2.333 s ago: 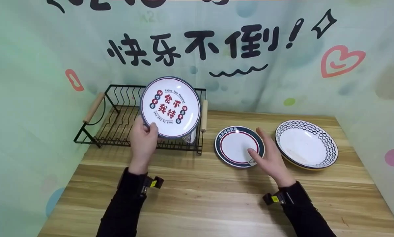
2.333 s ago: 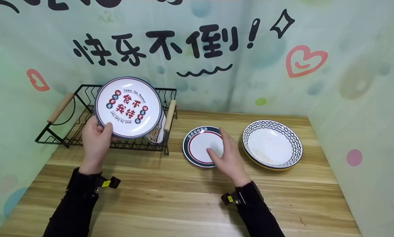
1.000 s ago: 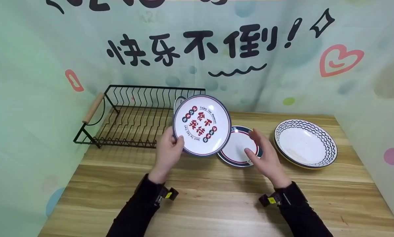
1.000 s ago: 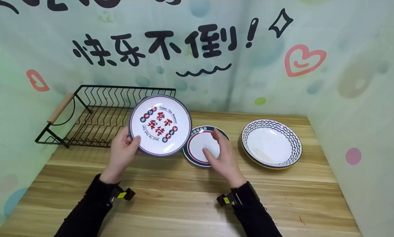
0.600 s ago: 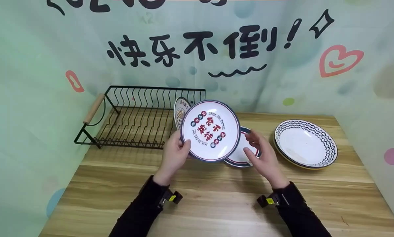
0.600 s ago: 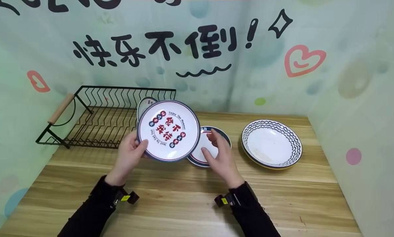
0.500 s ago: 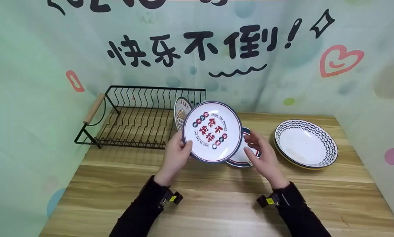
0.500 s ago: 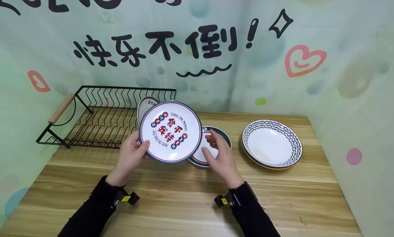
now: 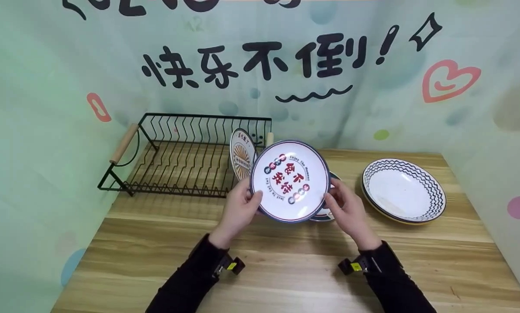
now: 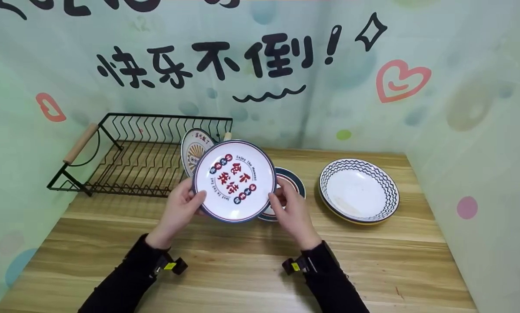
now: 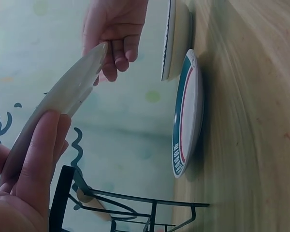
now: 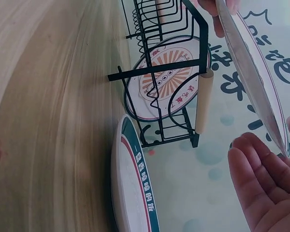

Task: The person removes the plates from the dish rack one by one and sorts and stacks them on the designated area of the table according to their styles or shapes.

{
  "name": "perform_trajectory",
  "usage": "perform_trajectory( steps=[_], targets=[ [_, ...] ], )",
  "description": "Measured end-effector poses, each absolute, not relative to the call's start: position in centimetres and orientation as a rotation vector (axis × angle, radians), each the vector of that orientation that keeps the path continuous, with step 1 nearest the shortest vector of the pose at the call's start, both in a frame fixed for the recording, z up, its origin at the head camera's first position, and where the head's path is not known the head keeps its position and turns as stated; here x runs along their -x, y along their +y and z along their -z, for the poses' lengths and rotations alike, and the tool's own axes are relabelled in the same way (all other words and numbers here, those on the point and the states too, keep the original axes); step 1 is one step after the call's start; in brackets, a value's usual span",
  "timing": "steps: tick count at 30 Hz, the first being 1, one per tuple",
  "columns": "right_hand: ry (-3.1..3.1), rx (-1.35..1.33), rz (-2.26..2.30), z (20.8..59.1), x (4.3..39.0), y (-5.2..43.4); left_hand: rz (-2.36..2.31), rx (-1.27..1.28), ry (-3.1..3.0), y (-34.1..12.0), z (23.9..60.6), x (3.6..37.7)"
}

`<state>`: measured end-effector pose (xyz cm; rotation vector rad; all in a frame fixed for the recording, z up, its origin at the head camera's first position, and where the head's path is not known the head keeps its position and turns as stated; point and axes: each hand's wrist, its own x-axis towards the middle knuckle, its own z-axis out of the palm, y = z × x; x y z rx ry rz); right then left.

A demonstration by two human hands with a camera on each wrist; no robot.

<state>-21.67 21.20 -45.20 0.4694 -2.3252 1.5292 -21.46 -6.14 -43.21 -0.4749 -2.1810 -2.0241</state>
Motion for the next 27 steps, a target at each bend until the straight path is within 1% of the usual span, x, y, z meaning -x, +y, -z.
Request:
perform_trajectory(
  steps=[8, 12, 14, 21, 27],
  targets=[
    [-2.326, -0.468, -1.555, 42.0, 19.5, 20.3, 2.039, 0.49, -2.208, -5.8, 43.3, 21.4],
    [-2.336, -0.425, -1.522, 41.6, 19.2, 20.2, 2.061, 0.482, -2.238, -5.7, 43.4, 21.4],
    [-2.337, -0.394, -1.537, 41.8, 19.3, 20.4, 2.062, 0.483, -2.253, -5.6, 43.4, 21.4],
    [-2.266, -0.367, -1.635, 44.9, 21.1, 21.9, 2.015, 0.51, -2.308, -5.4, 43.1, 21.4],
    [-2.247, -0.372, -1.652, 44.8, 21.1, 22.1, 2.002, 0.53, -2.352, -5.4, 43.1, 21.3]
  ],
)
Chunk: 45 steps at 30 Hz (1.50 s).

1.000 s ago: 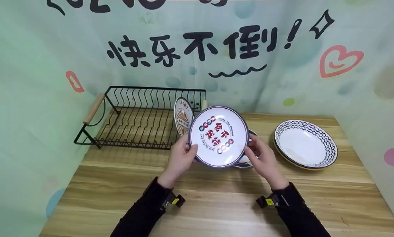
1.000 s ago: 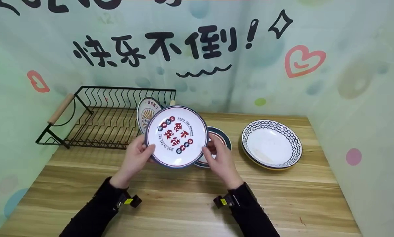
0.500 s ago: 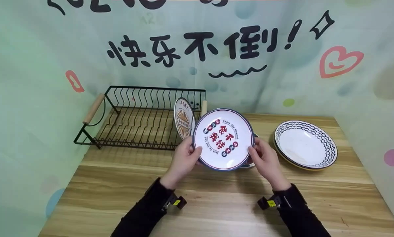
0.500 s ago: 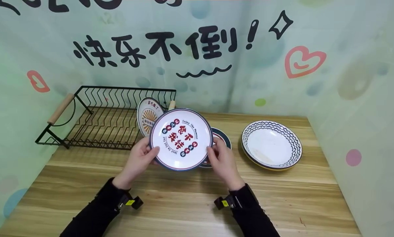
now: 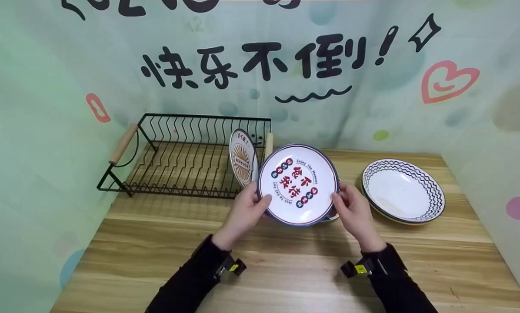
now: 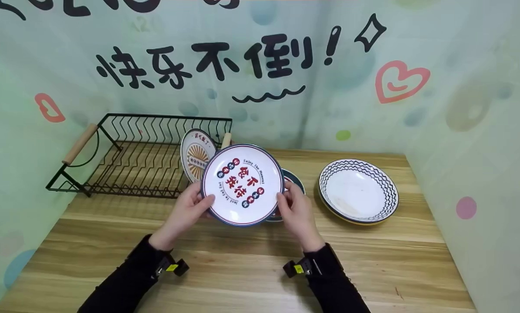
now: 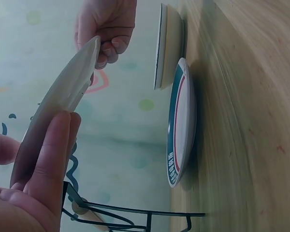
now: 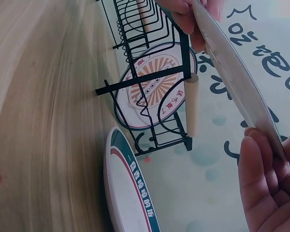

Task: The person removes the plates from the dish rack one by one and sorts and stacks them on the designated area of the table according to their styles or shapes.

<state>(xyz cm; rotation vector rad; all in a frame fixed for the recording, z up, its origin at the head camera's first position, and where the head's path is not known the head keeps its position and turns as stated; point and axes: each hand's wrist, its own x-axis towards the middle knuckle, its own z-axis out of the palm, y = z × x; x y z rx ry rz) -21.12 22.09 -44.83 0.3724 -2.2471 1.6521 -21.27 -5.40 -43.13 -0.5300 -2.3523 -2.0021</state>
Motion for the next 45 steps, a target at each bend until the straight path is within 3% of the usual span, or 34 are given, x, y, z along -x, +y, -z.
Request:
perform_trajectory(
  steps=[9, 45],
  targets=[
    [-2.254, -0.279, -1.69, 44.6, 21.1, 22.9, 2.165, 0.555, -2.317, -5.9, 42.6, 20.9],
    [-2.305, -0.08, -1.844, 45.4, 21.5, 25.2, 1.833, 0.508, -2.421, -9.1, 40.9, 21.2]
  ],
)
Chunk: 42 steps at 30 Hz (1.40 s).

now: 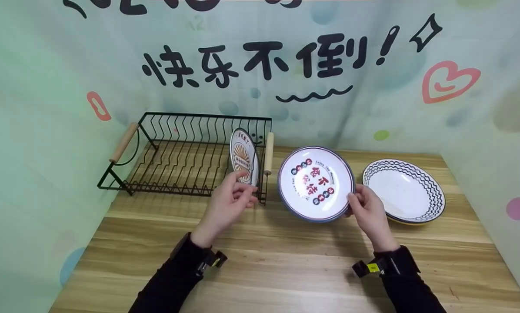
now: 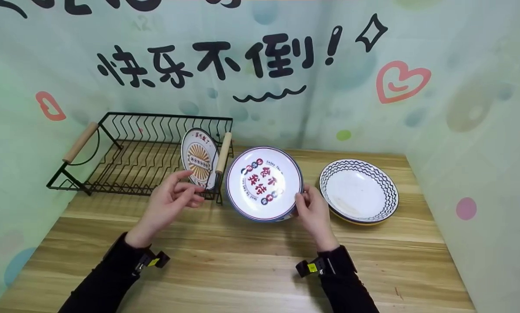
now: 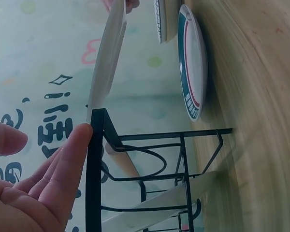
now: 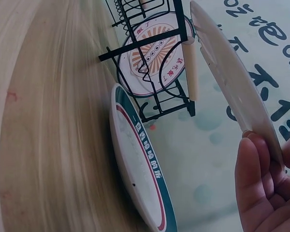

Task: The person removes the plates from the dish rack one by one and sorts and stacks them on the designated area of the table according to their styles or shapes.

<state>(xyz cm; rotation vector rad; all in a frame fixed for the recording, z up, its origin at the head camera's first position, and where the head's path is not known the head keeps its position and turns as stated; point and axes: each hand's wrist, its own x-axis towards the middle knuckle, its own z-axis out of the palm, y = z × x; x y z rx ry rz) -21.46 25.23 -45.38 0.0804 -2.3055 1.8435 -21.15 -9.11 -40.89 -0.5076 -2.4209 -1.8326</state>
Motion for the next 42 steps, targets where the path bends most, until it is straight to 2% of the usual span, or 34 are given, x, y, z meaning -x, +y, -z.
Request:
perform_trajectory(
  steps=[18, 42],
  targets=[
    [-2.395, 0.006, -1.812, 46.1, 22.0, 25.8, 1.608, 0.551, -2.419, -10.2, 40.0, 21.5],
    [-2.537, 0.069, -1.735, 46.8, 22.6, 26.7, 1.505, 0.432, -2.493, -11.8, 38.5, 22.7]
  ],
)
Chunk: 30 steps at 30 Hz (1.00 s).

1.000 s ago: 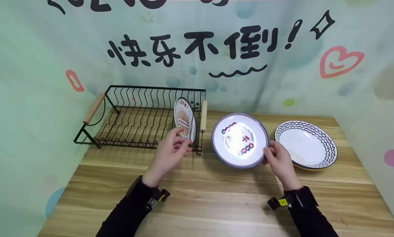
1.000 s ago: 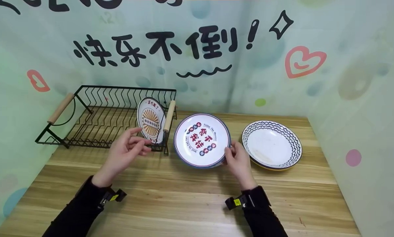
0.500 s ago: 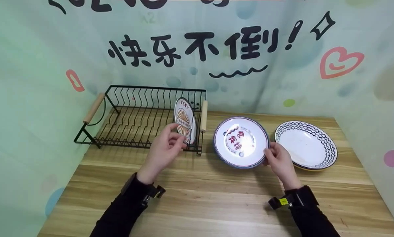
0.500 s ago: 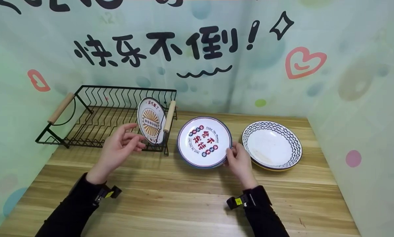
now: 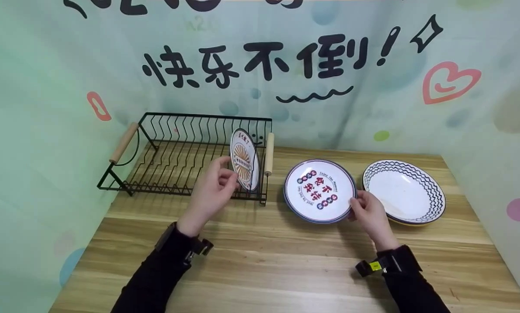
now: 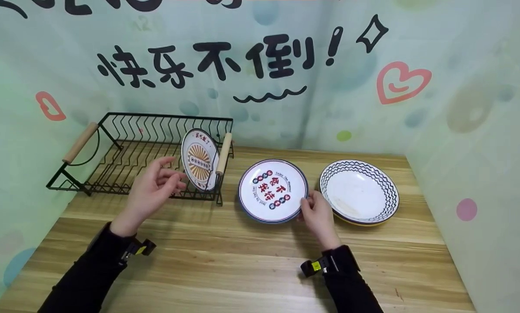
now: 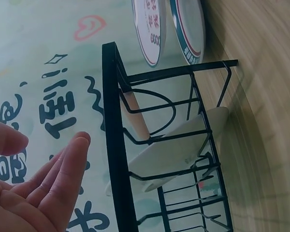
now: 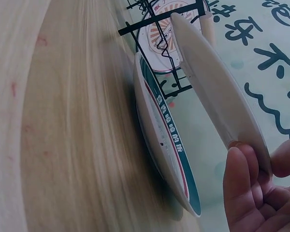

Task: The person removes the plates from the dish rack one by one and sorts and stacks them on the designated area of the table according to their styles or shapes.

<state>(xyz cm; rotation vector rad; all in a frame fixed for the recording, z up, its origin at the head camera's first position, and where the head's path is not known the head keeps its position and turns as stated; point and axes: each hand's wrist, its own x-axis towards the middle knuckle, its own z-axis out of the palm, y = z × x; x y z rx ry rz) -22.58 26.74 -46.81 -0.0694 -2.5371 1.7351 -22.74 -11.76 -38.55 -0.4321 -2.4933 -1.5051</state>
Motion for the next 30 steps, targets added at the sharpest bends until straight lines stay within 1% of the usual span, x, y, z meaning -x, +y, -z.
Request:
perform_trajectory(
  steps=[19, 30],
  targets=[
    [-2.595, 0.109, -1.746, 47.3, 22.5, 27.3, 1.321, 0.41, -2.534, -12.8, 38.2, 24.0],
    [-2.609, 0.115, -1.75, 47.9, 22.8, 27.5, 1.254, 0.338, -2.596, -13.0, 38.2, 24.7]
  ],
)
